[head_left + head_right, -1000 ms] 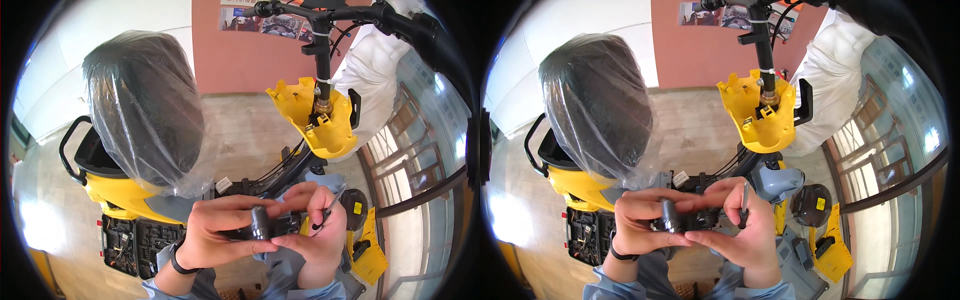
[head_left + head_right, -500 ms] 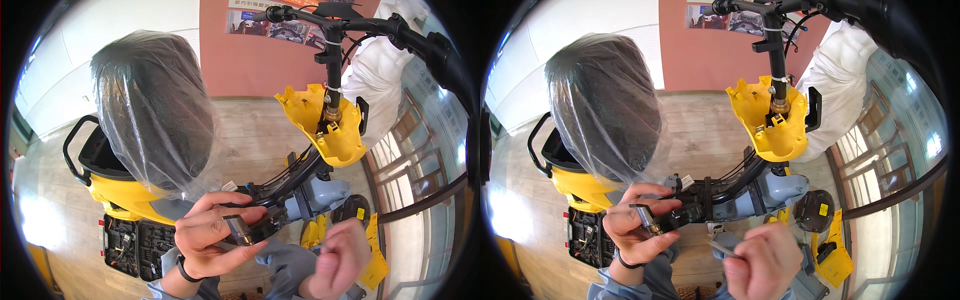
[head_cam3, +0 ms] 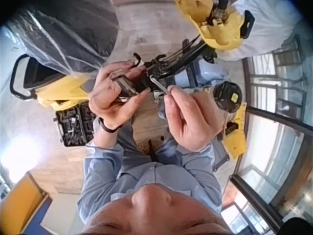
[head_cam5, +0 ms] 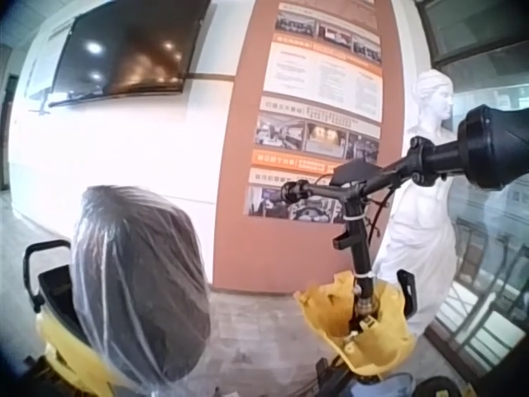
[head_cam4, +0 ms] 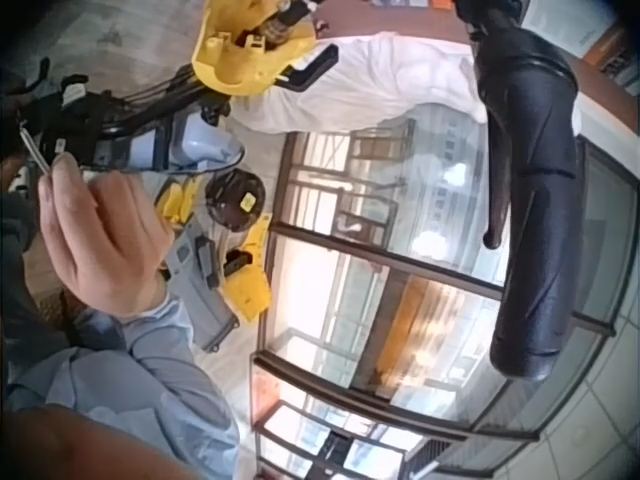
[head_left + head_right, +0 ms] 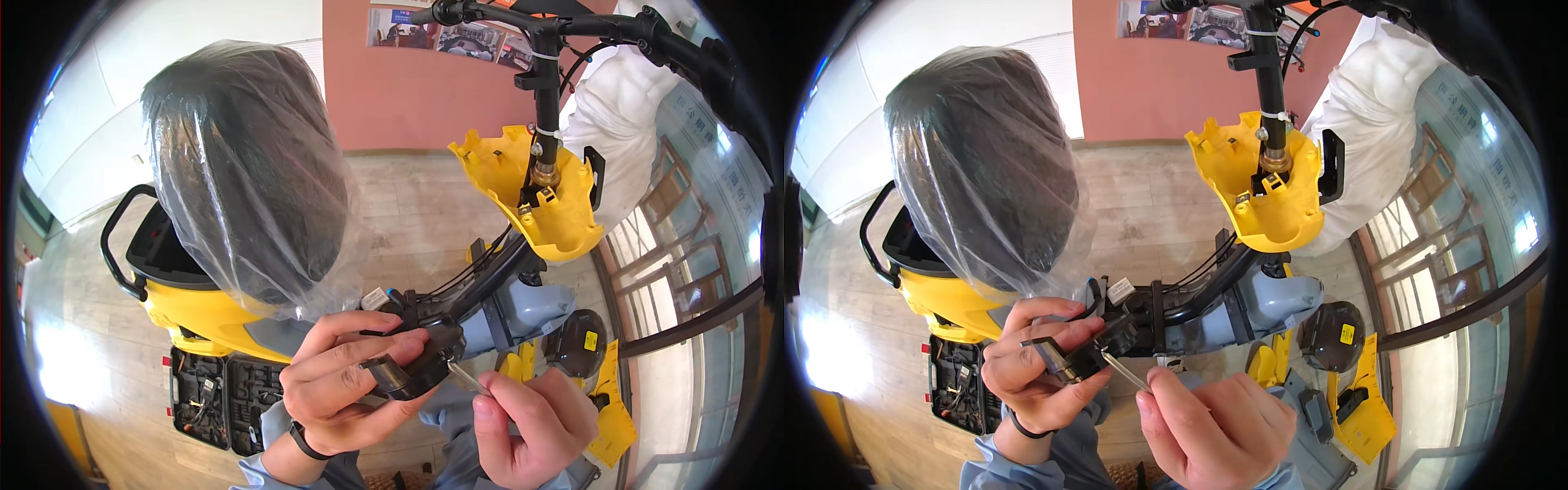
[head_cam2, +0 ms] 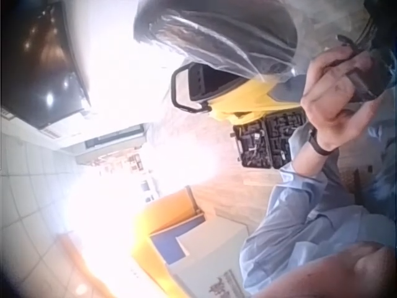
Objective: Install a component onto the frame of a yellow electric scooter using a screwdriver.
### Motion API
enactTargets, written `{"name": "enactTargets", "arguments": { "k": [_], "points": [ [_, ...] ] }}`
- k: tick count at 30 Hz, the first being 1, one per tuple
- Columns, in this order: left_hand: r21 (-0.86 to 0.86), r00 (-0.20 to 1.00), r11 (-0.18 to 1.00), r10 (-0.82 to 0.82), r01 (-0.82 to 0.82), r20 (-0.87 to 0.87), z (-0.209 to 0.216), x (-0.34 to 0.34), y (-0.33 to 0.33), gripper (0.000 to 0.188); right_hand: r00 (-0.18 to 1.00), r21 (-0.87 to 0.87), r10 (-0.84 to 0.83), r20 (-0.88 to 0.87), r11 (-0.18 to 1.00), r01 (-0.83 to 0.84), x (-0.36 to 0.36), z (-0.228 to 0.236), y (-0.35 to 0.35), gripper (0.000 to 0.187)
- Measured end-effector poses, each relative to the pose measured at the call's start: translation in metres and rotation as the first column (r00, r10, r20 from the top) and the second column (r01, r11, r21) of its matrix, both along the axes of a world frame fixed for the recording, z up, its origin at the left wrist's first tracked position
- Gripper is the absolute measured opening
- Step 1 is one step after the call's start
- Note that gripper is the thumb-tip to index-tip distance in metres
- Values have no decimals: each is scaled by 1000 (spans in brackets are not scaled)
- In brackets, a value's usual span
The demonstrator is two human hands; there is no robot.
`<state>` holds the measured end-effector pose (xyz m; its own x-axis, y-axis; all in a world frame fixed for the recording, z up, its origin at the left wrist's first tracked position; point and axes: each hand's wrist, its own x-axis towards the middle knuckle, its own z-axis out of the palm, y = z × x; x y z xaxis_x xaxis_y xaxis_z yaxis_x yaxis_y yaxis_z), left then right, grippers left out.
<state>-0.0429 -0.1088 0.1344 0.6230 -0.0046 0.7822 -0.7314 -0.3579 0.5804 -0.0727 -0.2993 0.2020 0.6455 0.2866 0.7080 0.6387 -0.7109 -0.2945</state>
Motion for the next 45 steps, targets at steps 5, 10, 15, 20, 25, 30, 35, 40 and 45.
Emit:
{"name": "enactTargets", "arguments": {
  "k": [5, 10, 15, 20, 25, 30, 35, 40, 45],
  "points": [
    [-15, 999, 999, -47, 48, 21, -4, 2, 1, 43, 999, 21, -40, -12, 999, 40, -2, -1, 2, 11],
    [80, 994, 997, -32, 24, 107, 4, 4, -1, 41, 999, 26, -29, -34, 999, 30, -3, -1, 0, 11],
    [55, 994, 998, 15, -21, 106, 1, -2, 1, 41, 999, 38, -29, -27, 999, 30, -7, -6, 5, 14],
    [118, 993, 990, 63, -74, 101, 5, -4, -4, 39, 999, 63, -33, -42, 997, 36, -7, -8, 3, 10],
    [132, 989, 987, 75, -92, 128, 0, -3, -1, 35, 998, 9, -66, -9, 998, 66, -5, -6, 7, 9],
    [171, 985, 979, 81, -107, 152, -1, -3, -1, 35, 996, -20, -88, -18, 996, 87, -5, -6, 8, 10],
    [150, 989, 982, 102, -117, 109, 2, -5, -5, 33, 982, 276, 49, -183, 961, 4, -1, -7, 14, 11],
    [0, 989, 992, 129, -129, 74, 0, -9, -9, 37, 992, 168, -123, 40, 979, 115, 2, -24, 15, 18],
    [16, 979, 984, 173, -176, 105, -5, -9, -3, 40, 979, 130, -34, 199, 991, 8, 6, -13, 10, 13]
  ]
}}
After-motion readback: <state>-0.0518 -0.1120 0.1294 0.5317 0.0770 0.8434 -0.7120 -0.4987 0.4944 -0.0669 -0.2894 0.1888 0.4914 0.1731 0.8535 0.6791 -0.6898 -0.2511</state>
